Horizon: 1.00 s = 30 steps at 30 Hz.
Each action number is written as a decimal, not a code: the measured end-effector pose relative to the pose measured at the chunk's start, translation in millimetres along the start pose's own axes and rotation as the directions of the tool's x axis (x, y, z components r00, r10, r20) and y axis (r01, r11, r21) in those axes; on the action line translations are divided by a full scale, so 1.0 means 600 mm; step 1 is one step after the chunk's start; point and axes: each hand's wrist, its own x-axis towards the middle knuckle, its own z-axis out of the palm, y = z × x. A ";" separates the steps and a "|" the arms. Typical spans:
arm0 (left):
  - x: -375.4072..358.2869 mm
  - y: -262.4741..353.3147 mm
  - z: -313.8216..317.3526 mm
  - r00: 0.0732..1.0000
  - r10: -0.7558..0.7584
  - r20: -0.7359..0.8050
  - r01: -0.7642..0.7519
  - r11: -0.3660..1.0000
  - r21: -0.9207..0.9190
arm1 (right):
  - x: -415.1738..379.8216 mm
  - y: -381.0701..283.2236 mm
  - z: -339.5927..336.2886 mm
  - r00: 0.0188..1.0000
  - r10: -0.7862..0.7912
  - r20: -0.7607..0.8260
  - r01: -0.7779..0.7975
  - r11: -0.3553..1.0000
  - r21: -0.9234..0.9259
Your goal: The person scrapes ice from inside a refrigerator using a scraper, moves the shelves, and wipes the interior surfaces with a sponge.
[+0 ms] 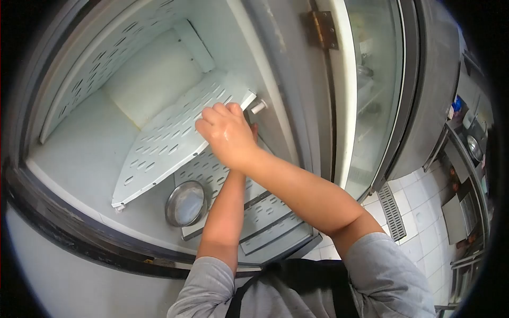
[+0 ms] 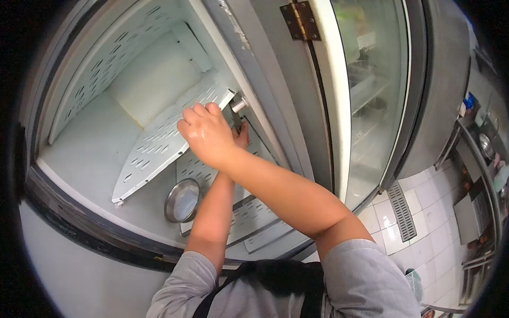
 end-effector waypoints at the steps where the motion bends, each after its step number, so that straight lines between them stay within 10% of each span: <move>1: 0.001 0.000 0.000 1.000 -0.002 0.014 0.002 1.000 0.001 | 0.002 0.001 -0.002 1.000 -0.002 -0.016 0.002 1.000 0.005; 14: -0.015 -0.019 0.000 0.969 -0.096 0.229 0.098 0.995 0.005 | -0.001 0.000 -0.007 0.999 0.003 -0.036 -0.005 0.999 -0.047; 17: -0.015 0.036 -0.037 0.938 -0.115 0.326 0.208 0.941 -0.268 | 0.000 -0.001 -0.009 1.000 0.016 -0.021 -0.018 0.998 -0.061; 23: -0.014 0.019 -0.037 0.903 -0.135 0.407 0.181 0.980 -0.077 | -0.001 -0.002 -0.008 1.000 0.030 -0.006 -0.031 0.997 -0.069; 26: -0.017 0.036 -0.041 0.980 0.201 -0.012 -0.182 0.911 0.369 | -0.002 -0.013 -0.032 0.994 0.105 -0.001 -0.105 0.992 -0.076; 30: -0.025 0.055 -0.062 0.974 0.221 -0.051 -0.184 0.902 0.391 | -0.005 -0.012 -0.028 0.992 0.089 0.085 -0.081 0.992 -0.101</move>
